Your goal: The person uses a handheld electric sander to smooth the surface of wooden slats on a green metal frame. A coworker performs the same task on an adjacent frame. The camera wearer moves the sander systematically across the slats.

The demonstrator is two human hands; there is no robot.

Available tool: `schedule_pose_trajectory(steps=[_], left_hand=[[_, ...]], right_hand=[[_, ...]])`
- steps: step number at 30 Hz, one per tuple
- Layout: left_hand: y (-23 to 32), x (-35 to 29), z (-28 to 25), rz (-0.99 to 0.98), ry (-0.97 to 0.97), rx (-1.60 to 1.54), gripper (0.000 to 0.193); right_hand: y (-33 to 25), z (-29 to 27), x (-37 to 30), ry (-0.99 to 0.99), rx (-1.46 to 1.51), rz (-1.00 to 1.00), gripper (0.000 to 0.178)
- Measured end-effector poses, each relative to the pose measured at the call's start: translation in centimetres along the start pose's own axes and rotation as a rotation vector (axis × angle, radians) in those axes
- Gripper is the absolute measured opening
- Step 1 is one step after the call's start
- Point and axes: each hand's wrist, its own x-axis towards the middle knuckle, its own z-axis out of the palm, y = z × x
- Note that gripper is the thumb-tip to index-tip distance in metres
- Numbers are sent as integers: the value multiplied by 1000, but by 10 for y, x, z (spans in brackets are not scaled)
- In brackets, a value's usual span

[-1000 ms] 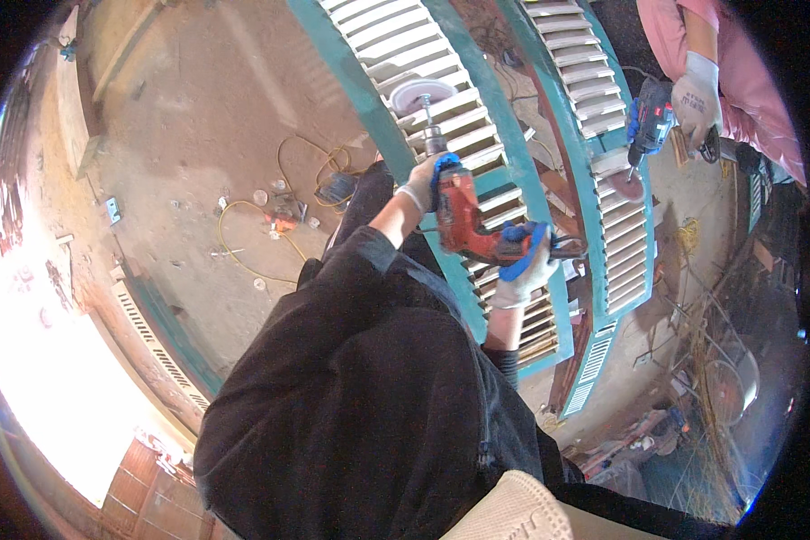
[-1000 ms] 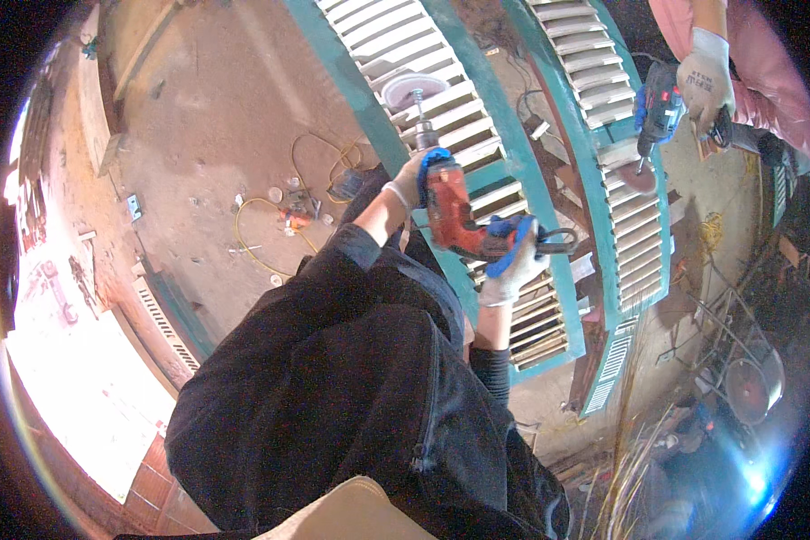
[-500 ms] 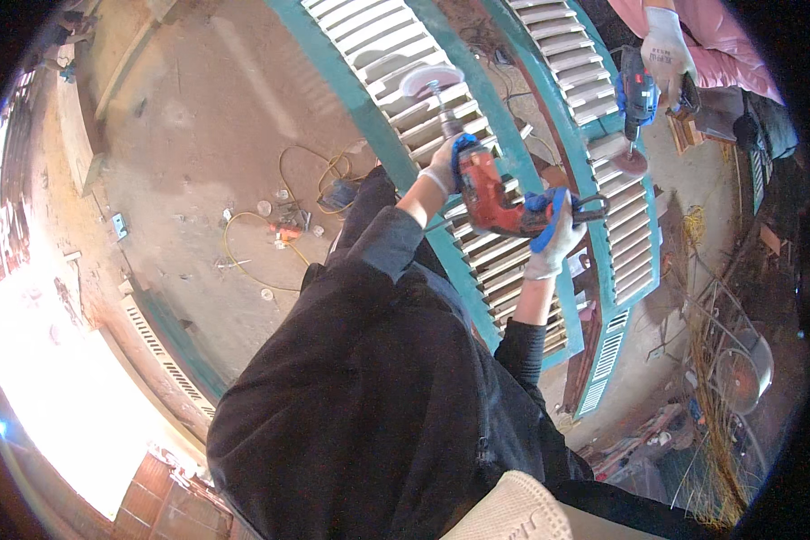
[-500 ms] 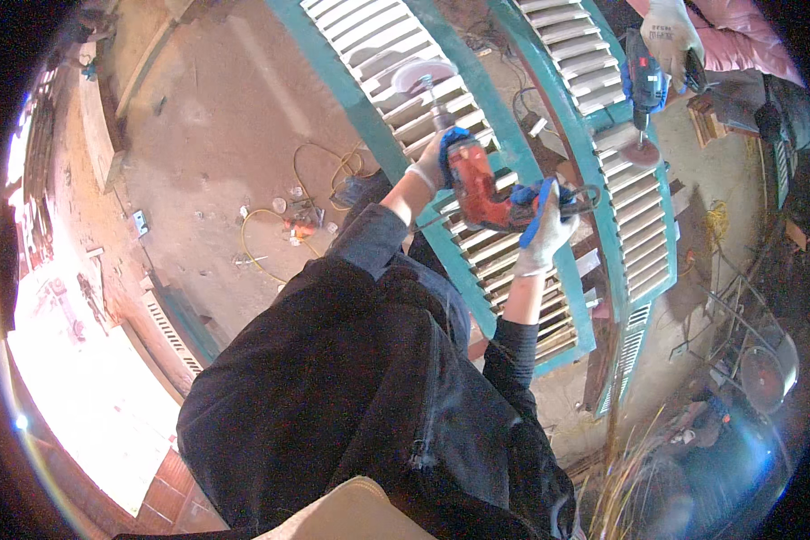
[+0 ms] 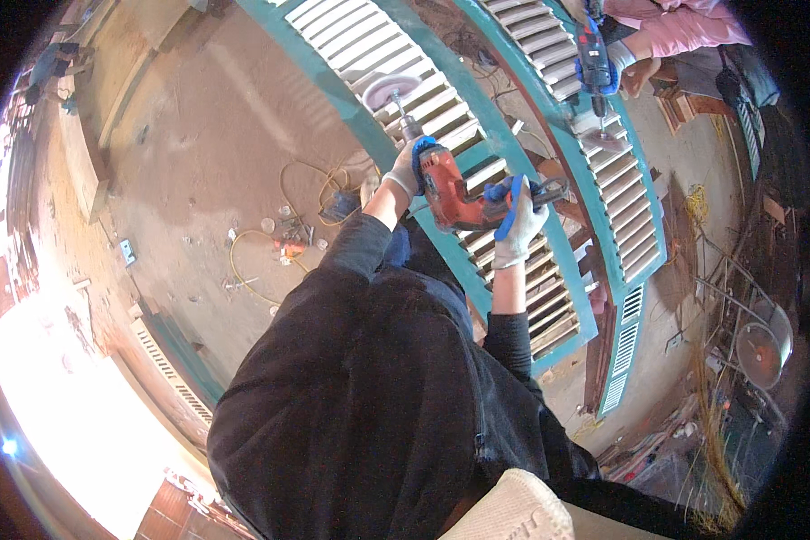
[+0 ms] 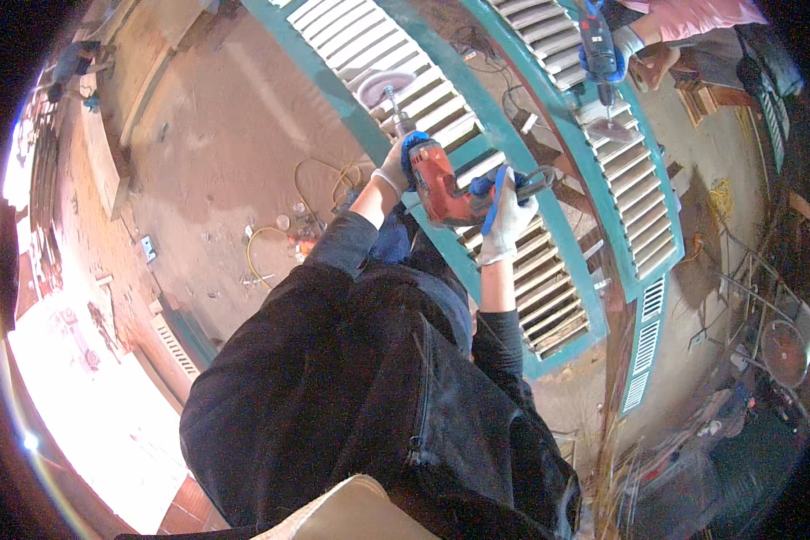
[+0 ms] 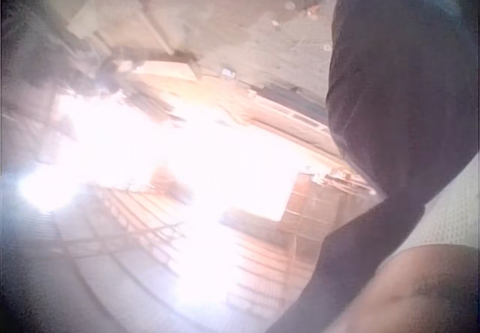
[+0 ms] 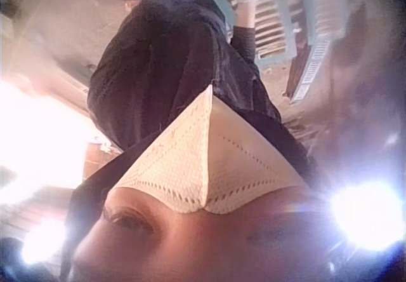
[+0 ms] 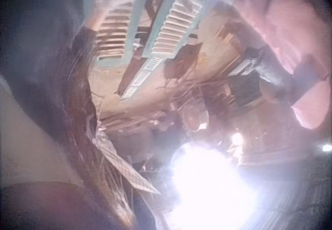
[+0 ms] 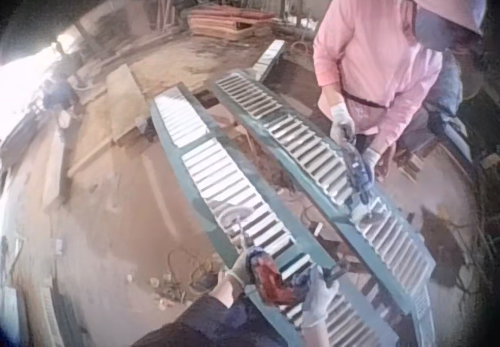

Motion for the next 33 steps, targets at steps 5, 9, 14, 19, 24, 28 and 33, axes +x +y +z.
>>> schedule_pose_trajectory(steps=[5, 9, 14, 19, 24, 28, 33], left_hand=[[-11, 5, 37, 58, 250, 125, 16], [-32, 2, 84, 67, -32, -3, 18], [-50, 24, 17, -128, 93, -175, 18], [-52, 32, -17, -108, 288, -129, 21], [-55, 52, 12, -94, 344, -75, 17], [-53, 23, -16, -187, 234, -207, 17], [-57, 26, -7, -153, 259, -177, 19]], right_hand=[[-38, -10, -34, -12, 105, -127, 13], [-62, -42, -16, -96, 191, -187, 15], [-46, -20, 3, 14, -253, -172, 12], [-31, -15, -13, -67, -91, -39, 14], [-37, -15, -3, -36, -208, -147, 16], [-32, -8, -18, -28, -112, -13, 11], [-32, -14, -9, -149, -118, -77, 12]])
